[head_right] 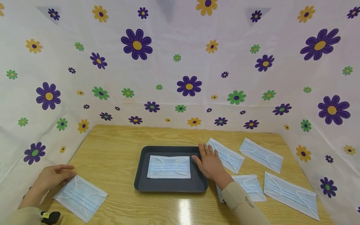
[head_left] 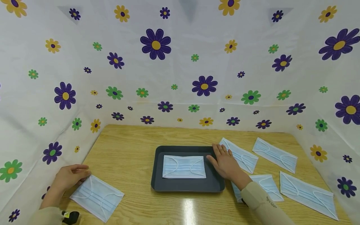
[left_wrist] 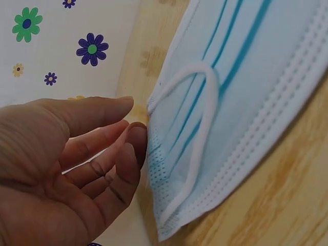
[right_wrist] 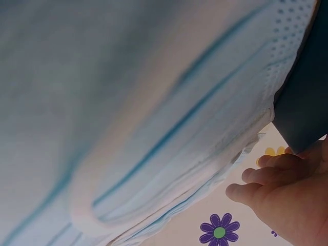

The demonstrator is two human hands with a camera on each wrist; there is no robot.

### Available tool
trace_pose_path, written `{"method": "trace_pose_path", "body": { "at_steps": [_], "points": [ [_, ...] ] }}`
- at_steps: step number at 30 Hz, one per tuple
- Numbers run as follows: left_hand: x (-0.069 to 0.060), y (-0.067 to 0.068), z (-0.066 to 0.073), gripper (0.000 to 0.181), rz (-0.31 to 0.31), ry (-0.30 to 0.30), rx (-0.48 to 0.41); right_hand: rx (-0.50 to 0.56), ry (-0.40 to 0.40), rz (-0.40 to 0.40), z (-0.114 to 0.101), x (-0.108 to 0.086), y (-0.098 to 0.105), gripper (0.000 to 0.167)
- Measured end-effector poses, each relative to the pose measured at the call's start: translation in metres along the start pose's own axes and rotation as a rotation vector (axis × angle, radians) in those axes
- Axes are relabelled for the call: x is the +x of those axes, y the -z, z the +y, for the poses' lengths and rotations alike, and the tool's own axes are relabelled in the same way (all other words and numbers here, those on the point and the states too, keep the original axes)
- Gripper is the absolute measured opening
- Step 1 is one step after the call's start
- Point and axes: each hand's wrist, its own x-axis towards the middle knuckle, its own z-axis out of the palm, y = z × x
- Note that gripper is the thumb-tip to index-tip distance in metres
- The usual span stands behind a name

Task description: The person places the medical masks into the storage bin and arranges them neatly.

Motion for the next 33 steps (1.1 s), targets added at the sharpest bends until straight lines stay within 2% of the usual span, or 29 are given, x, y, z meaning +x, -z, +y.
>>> {"method": "trace_pose_path", "body": {
  "at_steps": [7,16,19,29,33],
  "points": [
    [-0.0017,0.0029,-0.0006,0.068,-0.05,-0.006,0.123,0.009,-0.004,0.002,0.0011,-0.0002,0.0008,0.077],
    [-0.0039,-0.0045,-0.0025,0.041,-0.053,-0.036,0.195,0.018,-0.007,-0.007,0.0005,-0.0011,-0.0005,0.077],
    [-0.0042,-0.0054,-0.0022,0.038,-0.054,-0.043,0.208,0.018,-0.005,-0.009,-0.0004,-0.0012,-0.0003,0.077],
    [-0.0062,-0.0059,0.0006,0.028,-0.041,-0.131,0.226,0.005,0.006,0.009,-0.0004,0.0002,-0.0002,0.077],
    [-0.0071,-0.0042,0.0015,0.03,-0.046,-0.124,0.19,0.006,0.004,0.008,-0.0006,-0.0003,0.0005,0.077]
  ]
}}
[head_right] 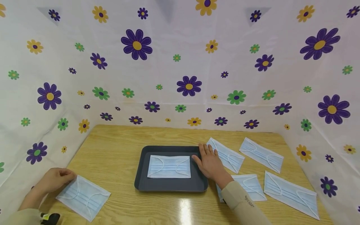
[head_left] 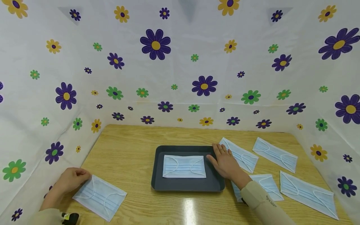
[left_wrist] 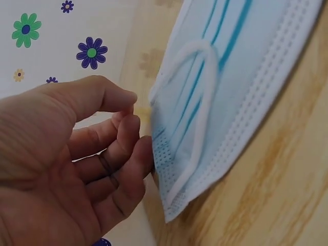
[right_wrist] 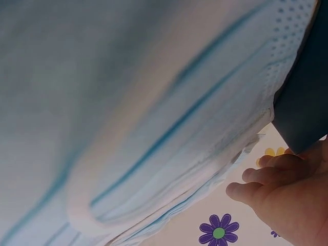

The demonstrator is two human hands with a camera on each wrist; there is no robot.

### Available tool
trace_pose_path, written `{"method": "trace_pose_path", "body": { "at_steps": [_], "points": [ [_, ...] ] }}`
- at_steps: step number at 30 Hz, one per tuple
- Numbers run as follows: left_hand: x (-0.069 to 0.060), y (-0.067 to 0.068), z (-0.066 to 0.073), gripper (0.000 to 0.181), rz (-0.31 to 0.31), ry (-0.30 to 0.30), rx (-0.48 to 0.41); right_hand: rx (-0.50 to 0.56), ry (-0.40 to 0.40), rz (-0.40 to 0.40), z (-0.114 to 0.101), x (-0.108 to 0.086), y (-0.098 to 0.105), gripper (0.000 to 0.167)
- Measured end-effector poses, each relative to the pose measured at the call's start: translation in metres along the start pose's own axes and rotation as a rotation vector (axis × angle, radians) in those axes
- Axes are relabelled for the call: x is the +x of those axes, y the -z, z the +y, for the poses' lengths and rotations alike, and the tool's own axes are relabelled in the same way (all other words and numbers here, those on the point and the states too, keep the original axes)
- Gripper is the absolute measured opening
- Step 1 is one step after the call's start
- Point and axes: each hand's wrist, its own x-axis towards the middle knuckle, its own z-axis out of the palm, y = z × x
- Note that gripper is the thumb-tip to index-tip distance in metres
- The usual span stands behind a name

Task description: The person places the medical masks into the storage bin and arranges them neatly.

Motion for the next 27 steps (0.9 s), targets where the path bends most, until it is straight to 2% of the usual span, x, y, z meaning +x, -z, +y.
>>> {"method": "trace_pose_path", "body": {
  "at_steps": [4,9,19,27],
  "points": [
    [-0.001,0.0007,0.0006,0.035,0.002,0.019,-0.034,0.005,-0.003,-0.005,-0.0002,-0.0003,0.0005,0.077],
    [-0.0027,-0.0036,0.0028,0.046,-0.01,0.014,-0.009,0.003,-0.006,-0.007,-0.0005,-0.0005,0.001,0.077],
    [-0.0014,-0.0072,0.0046,0.028,-0.029,-0.006,-0.031,0.002,-0.001,-0.006,-0.0019,-0.0001,0.001,0.077],
    [-0.0023,-0.0028,0.003,0.032,-0.049,0.022,-0.11,0.006,-0.007,-0.01,-0.0019,-0.0008,0.0022,0.077]
  ]
}}
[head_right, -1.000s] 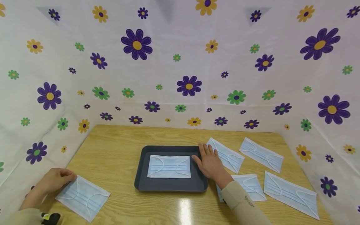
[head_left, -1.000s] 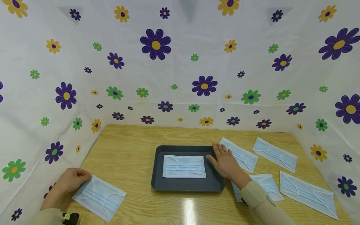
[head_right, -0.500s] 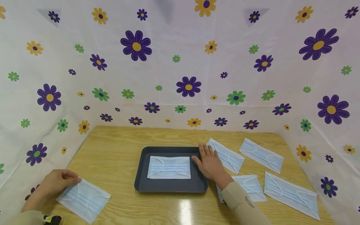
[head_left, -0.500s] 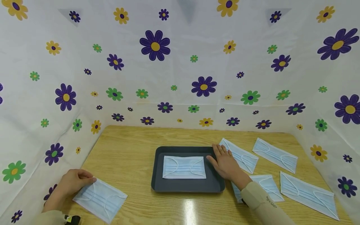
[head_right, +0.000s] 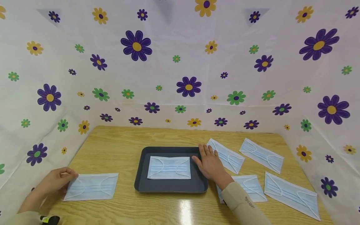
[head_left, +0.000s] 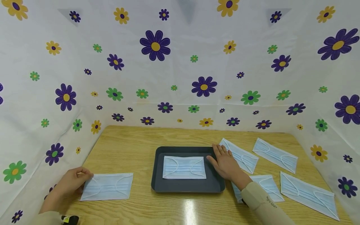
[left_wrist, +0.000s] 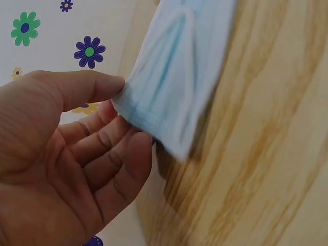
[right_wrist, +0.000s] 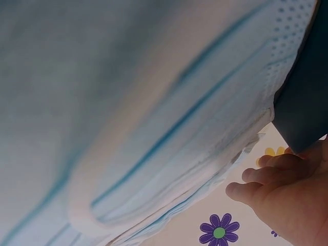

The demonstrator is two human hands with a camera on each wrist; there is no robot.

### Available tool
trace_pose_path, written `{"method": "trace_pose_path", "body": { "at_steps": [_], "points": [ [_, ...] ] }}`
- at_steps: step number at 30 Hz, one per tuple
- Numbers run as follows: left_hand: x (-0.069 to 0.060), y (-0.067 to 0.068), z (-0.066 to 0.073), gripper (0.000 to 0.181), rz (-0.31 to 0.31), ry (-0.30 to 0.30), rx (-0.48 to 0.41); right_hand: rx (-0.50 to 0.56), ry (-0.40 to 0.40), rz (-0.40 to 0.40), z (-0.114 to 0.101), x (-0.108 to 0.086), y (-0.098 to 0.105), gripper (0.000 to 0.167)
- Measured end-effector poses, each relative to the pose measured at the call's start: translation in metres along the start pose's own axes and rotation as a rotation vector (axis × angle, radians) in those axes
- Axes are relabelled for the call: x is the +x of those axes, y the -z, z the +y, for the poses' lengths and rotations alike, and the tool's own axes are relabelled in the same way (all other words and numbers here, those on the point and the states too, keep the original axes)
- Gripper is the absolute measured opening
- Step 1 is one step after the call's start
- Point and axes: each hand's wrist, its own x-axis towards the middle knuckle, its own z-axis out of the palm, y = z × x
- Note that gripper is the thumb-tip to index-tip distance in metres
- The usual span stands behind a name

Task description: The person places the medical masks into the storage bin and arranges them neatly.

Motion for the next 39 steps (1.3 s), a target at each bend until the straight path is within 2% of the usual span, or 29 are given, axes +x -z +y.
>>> {"method": "trace_pose_path", "body": {
  "at_steps": [3,6,13,16,19,21,25,33,37,39],
  "points": [
    [0.001,-0.001,0.0,0.033,0.013,-0.024,0.022,0.0,0.0,-0.001,0.0,0.0,0.0,0.077],
    [0.004,-0.003,0.001,0.037,0.004,-0.013,-0.009,-0.001,-0.001,-0.003,0.001,0.001,0.0,0.077],
    [0.008,-0.009,0.004,0.051,-0.092,0.1,-0.286,-0.004,-0.005,-0.006,0.001,0.001,-0.001,0.077],
    [0.009,-0.013,0.004,0.067,-0.113,0.126,-0.309,-0.007,-0.004,-0.008,0.002,0.001,-0.001,0.078],
    [0.009,-0.016,0.004,0.08,-0.116,0.132,-0.284,-0.007,-0.003,-0.009,0.002,0.001,-0.001,0.078],
    [0.01,-0.017,0.005,0.084,-0.115,0.125,-0.272,-0.007,-0.003,-0.01,0.002,0.001,-0.001,0.077],
    [0.011,-0.018,0.005,0.079,-0.103,0.097,-0.265,-0.009,-0.003,-0.007,0.001,0.001,-0.001,0.077],
    [0.011,-0.02,0.004,0.047,-0.077,-0.05,-0.309,-0.003,-0.007,-0.003,0.002,0.001,-0.002,0.077],
    [0.01,-0.021,0.008,0.049,-0.074,-0.064,-0.37,0.0,-0.004,-0.002,0.002,0.001,-0.002,0.077],
    [0.01,-0.021,0.011,0.051,-0.062,-0.045,-0.399,0.0,-0.002,0.001,0.002,0.001,-0.002,0.077]
  ]
}}
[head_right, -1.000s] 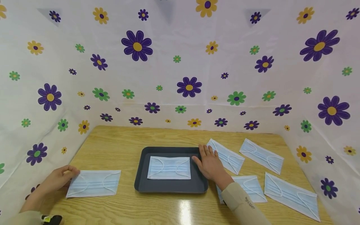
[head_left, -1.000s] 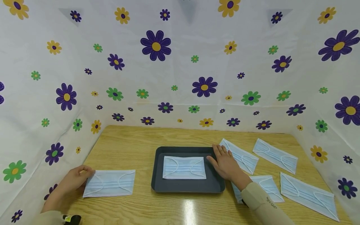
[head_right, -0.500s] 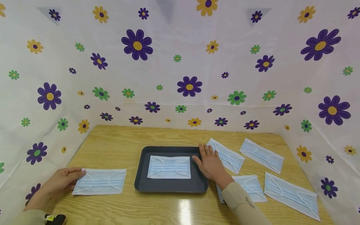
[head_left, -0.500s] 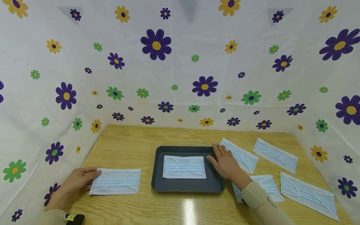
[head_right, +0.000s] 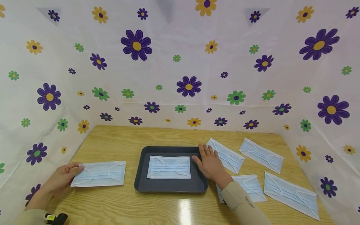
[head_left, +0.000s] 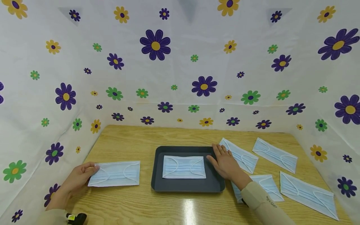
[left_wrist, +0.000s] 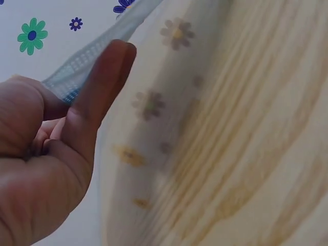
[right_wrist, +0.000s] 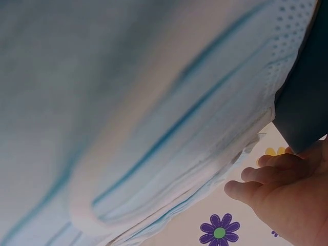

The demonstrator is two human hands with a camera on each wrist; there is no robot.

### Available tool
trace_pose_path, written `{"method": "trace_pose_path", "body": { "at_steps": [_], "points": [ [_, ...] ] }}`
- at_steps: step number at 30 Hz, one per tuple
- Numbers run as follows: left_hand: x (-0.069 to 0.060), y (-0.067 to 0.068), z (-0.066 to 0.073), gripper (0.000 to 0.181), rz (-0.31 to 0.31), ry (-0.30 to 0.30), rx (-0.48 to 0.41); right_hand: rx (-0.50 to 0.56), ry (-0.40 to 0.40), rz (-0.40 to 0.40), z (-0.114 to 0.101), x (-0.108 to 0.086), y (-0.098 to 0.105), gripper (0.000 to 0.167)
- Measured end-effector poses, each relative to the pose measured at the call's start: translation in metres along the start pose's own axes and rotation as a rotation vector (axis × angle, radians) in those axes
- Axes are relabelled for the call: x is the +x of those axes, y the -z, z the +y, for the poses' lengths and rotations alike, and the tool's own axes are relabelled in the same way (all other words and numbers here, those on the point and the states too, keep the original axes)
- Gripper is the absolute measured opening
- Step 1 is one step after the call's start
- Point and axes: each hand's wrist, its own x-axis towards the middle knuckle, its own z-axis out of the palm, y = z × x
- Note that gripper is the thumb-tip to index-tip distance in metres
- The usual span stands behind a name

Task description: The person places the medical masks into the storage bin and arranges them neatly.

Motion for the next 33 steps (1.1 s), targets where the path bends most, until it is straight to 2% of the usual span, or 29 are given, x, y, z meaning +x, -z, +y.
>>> {"method": "trace_pose_path", "body": {
  "at_steps": [5,10,13,17,19,27,33],
  "points": [
    [0.002,-0.002,0.005,0.052,0.004,0.02,-0.089,-0.002,0.004,0.006,0.0,0.0,-0.001,0.077],
    [0.005,-0.005,0.009,0.043,0.014,0.022,-0.2,-0.001,0.006,0.003,-0.001,0.0,0.001,0.076],
    [0.005,-0.011,0.014,0.047,0.03,0.016,-0.24,-0.001,0.005,0.0,-0.001,0.0,0.002,0.076],
    [0.006,-0.02,0.025,0.067,0.034,-0.006,-0.282,-0.01,0.003,0.002,-0.002,0.0,0.003,0.076],
    [0.007,-0.025,0.031,0.071,0.029,-0.02,-0.305,-0.021,0.003,0.008,-0.002,0.0,0.002,0.076],
    [0.015,-0.049,0.051,0.048,0.009,-0.05,-0.405,-0.089,0.013,0.039,-0.002,0.0,0.001,0.078],
    [0.019,-0.071,0.064,0.051,-0.001,-0.067,-0.402,-0.089,0.009,0.037,-0.001,0.0,0.001,0.078]
  ]
}}
